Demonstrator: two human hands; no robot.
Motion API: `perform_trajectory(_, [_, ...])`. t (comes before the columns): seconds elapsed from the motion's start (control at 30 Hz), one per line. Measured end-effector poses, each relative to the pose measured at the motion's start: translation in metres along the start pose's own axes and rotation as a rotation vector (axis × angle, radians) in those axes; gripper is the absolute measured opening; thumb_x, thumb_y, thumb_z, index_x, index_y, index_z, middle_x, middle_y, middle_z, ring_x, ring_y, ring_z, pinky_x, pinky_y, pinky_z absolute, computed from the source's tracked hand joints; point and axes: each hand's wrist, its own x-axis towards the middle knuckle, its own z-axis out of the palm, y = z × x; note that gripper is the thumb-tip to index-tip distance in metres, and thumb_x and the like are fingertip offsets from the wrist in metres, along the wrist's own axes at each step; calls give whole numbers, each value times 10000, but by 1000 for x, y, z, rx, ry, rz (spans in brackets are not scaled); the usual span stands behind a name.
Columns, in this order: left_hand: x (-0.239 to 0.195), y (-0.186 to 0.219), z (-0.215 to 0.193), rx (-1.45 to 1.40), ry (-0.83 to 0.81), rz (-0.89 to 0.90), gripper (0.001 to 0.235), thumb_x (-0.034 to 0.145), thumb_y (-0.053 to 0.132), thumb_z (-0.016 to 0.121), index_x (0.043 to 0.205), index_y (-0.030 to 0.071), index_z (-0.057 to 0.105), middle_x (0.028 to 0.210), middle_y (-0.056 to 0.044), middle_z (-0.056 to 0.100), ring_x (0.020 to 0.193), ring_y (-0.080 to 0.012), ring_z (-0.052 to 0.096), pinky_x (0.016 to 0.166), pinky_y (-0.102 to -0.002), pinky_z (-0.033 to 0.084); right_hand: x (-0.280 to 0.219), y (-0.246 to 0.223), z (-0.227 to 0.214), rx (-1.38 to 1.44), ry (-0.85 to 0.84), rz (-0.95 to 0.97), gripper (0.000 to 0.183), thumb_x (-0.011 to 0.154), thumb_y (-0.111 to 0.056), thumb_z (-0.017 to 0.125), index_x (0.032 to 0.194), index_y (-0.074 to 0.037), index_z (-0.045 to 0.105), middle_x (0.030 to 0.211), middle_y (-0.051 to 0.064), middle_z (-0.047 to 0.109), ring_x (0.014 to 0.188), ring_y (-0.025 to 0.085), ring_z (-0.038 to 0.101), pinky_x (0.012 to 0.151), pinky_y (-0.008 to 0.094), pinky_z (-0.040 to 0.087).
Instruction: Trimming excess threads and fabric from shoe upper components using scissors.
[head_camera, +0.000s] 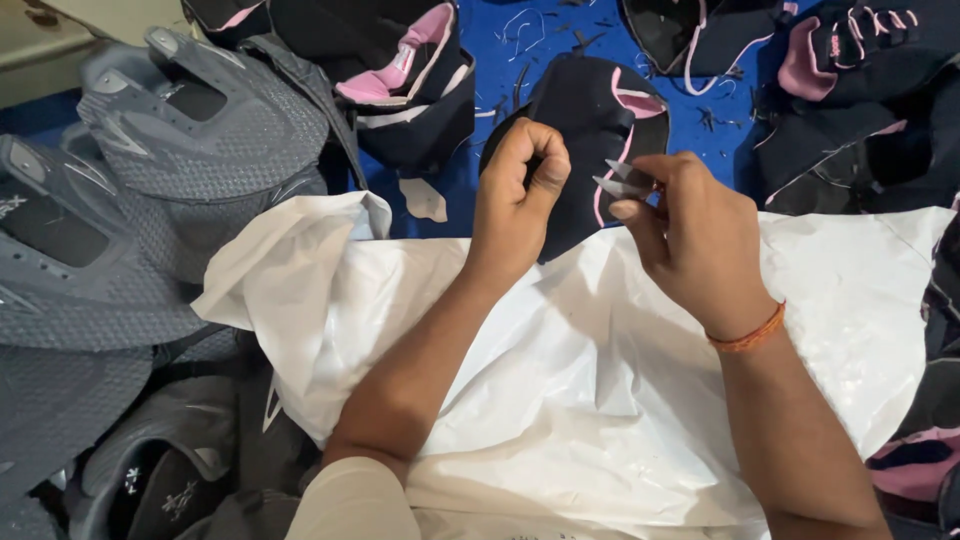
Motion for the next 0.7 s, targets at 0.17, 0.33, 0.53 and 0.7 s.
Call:
perform_trajectory(0.17, [0, -2, -1, -15, -58, -13, 221, 1105, 214, 602, 984, 50, 516, 930, 21, 481, 832, -62, 448, 758, -215, 418, 1, -1, -1, -71, 18, -28, 290, 1033, -142, 753, 1209, -2, 571, 1023, 150, 705, 812, 306, 703, 661, 373, 529])
perform_trajectory(0.33, [-3, -8, 0, -124, -134, -87, 242, 1109, 256, 595, 1001, 55, 514, 921, 31, 469, 827, -59, 427, 761, -207, 407, -6, 11, 6, -59, -12, 90, 161, 1088, -105, 713, 1189, -37, 608, 994, 137, 722, 783, 285, 699, 658, 361, 523])
perform_trajectory(0.53, [-11, -15, 12, -331, -124, -74, 239, 1086, 295, 592, 1058, 72, 509, 923, 38, 512, 826, -46, 523, 784, -203, 472, -16, 18, 28, 723, 41, 332, 287, 1037, -122, 730, 1198, -17, 517, 972, 7, 601, 885, 64, 568, 747, 236, 488])
perform_trajectory(0.7, [-3, 4, 4, -301, -212, -144, 162, 1099, 204, 595, 1048, 66, 529, 887, 34, 513, 755, -43, 508, 700, -206, 451, -13, 21, 24, 850, 145, 503, 359, 984, -77, 846, 1021, -79, 489, 824, -66, 467, 698, 7, 420, 616, 191, 344])
